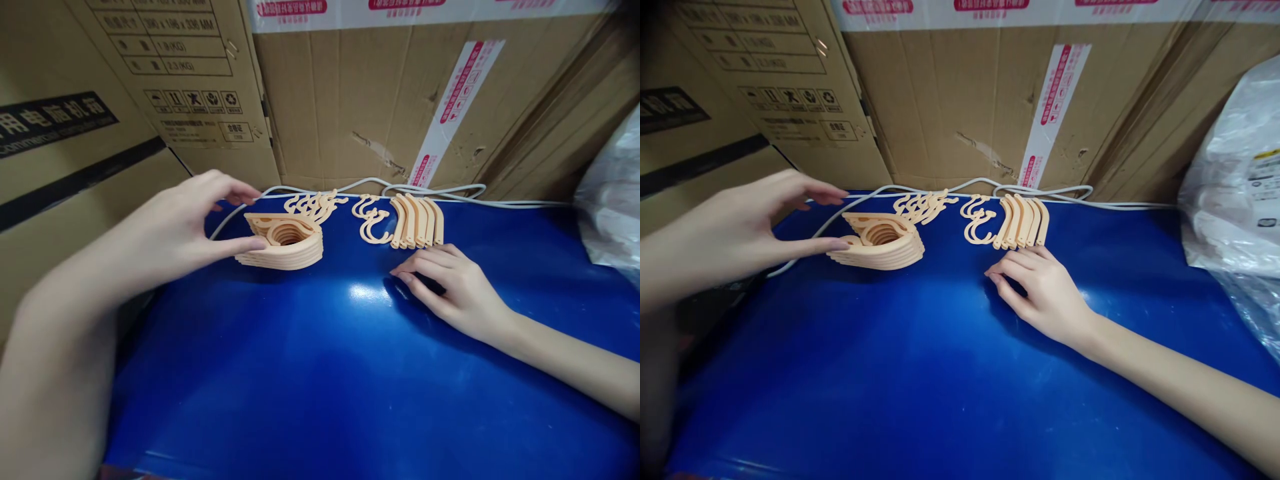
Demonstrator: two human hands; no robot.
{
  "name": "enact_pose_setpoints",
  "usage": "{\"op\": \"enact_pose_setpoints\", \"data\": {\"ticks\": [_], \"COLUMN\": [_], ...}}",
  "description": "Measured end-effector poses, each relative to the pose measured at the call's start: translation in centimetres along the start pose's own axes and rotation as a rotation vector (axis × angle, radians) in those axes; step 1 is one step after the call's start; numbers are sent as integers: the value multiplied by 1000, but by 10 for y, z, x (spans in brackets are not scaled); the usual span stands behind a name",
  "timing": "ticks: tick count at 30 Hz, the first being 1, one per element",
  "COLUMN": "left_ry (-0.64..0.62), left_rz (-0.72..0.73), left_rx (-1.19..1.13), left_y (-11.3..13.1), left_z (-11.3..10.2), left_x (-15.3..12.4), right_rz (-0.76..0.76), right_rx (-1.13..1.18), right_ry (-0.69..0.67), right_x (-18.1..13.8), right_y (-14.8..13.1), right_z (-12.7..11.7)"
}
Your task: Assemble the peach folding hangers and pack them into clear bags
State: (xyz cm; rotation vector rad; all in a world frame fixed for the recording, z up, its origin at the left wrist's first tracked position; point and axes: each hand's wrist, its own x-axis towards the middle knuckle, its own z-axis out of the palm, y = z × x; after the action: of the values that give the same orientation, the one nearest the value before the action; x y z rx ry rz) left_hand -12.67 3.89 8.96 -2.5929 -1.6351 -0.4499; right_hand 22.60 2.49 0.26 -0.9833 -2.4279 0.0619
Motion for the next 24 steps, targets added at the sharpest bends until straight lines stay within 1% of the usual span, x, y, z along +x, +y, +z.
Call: {"op": "enact_pose_setpoints", "data": {"ticks": [2, 3, 5, 7, 12, 17, 20, 24], "left_ry": [-107, -173, -256, -300, -322, -305, -340, -361], "left_rz": [-96, -110, -121, -146, -202, -181, -211, -195], "left_rx": [101, 102, 71, 36, -6, -29, -47, -56], "left_y": [-20, -28, -37, -40, -43, -49, -51, -48], "left_z": [-1, 0, 3, 4, 1, 5, 6, 6], "left_x": [-3, -5, -8, -10, -11, -9, -9, -8], "right_rz": [-2, -4, -16, -35, -60, -79, -82, -95], "right_rx": [-3, -3, 0, 6, 23, 40, 44, 39], "right_ry": [2, 2, -1, -6, -24, -39, -35, -44], "right_x": [0, 0, 0, 0, 0, -1, -1, -2], "right_y": [0, 0, 0, 0, 1, 2, 2, 2], "right_z": [0, 0, 0, 0, 0, 1, 1, 2]}}
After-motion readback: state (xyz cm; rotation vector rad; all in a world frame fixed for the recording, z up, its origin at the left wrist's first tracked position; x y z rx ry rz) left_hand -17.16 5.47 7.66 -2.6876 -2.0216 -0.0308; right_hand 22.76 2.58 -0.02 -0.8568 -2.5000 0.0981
